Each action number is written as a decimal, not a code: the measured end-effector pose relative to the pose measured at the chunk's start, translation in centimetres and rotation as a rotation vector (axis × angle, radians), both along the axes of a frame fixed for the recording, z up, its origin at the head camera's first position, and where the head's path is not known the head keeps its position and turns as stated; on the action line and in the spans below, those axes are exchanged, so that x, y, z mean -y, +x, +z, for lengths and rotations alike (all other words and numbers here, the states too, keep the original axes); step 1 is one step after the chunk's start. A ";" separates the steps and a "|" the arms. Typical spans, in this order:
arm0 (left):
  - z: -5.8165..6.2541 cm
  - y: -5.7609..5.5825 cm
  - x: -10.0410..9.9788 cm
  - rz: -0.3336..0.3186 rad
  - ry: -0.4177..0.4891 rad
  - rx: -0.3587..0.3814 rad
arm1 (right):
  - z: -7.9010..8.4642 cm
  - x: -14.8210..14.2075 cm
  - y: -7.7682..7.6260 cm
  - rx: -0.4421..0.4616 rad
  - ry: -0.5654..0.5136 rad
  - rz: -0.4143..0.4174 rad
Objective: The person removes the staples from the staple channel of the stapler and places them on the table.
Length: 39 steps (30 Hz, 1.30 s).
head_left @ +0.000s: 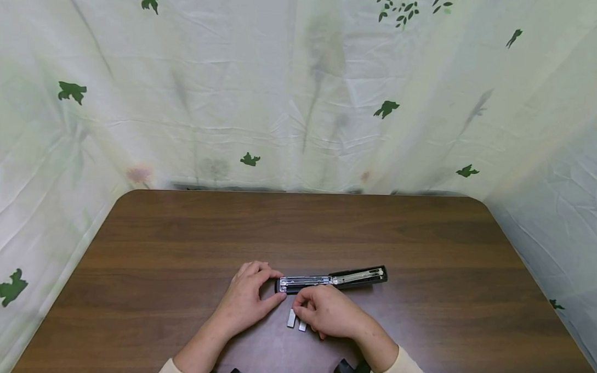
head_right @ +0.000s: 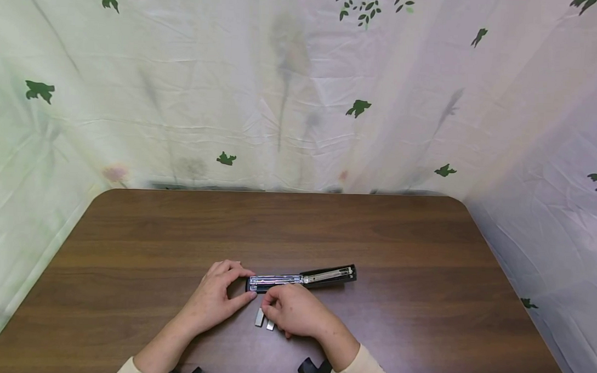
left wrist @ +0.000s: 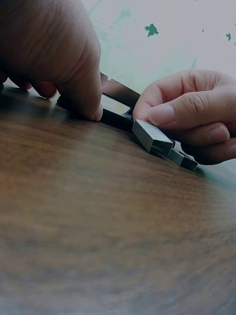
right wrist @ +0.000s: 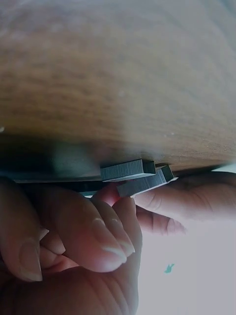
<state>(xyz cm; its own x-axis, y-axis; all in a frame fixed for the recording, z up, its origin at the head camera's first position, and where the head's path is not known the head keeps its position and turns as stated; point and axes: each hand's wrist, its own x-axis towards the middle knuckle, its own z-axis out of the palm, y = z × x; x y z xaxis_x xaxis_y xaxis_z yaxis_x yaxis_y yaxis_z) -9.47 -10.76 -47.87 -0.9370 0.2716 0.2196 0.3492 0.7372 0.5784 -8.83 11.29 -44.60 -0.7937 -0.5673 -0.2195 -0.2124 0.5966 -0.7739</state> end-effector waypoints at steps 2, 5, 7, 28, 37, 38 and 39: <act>0.0 0.0 0.0 0.000 -0.001 -0.001 | -0.1 0.0 0.0 -0.010 0.007 -0.001; 0.0 0.0 0.0 0.001 -0.003 -0.005 | -0.1 0.0 0.0 -0.021 0.016 -0.002; -0.1 -0.1 0.0 0.001 -0.003 -0.004 | -0.1 0.0 -0.1 -0.027 0.022 -0.002; -0.5 0.0 0.4 0.003 -0.002 -0.027 | 1.0 -0.8 -0.7 -0.145 -0.013 -0.102; -0.4 0.0 0.3 -0.006 0.005 -0.049 | 3.8 -3.5 -1.4 -0.476 -0.055 -0.326; -0.3 0.0 0.3 -0.010 0.010 -0.044 | 4.2 -4.2 -1.5 -0.538 -0.044 -0.359; -0.2 0.1 0.4 -0.015 0.016 -0.036 | 4.5 -4.8 -1.6 -0.579 -0.025 -0.390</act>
<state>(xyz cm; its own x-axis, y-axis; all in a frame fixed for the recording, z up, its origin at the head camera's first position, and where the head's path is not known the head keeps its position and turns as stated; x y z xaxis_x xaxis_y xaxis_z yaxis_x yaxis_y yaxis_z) -9.39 -11.11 -48.04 -0.9242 0.2819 0.2575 0.3811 0.7224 0.5770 -10.39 16.14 -40.08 -0.9257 -0.2168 0.3099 -0.3691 0.6968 -0.6150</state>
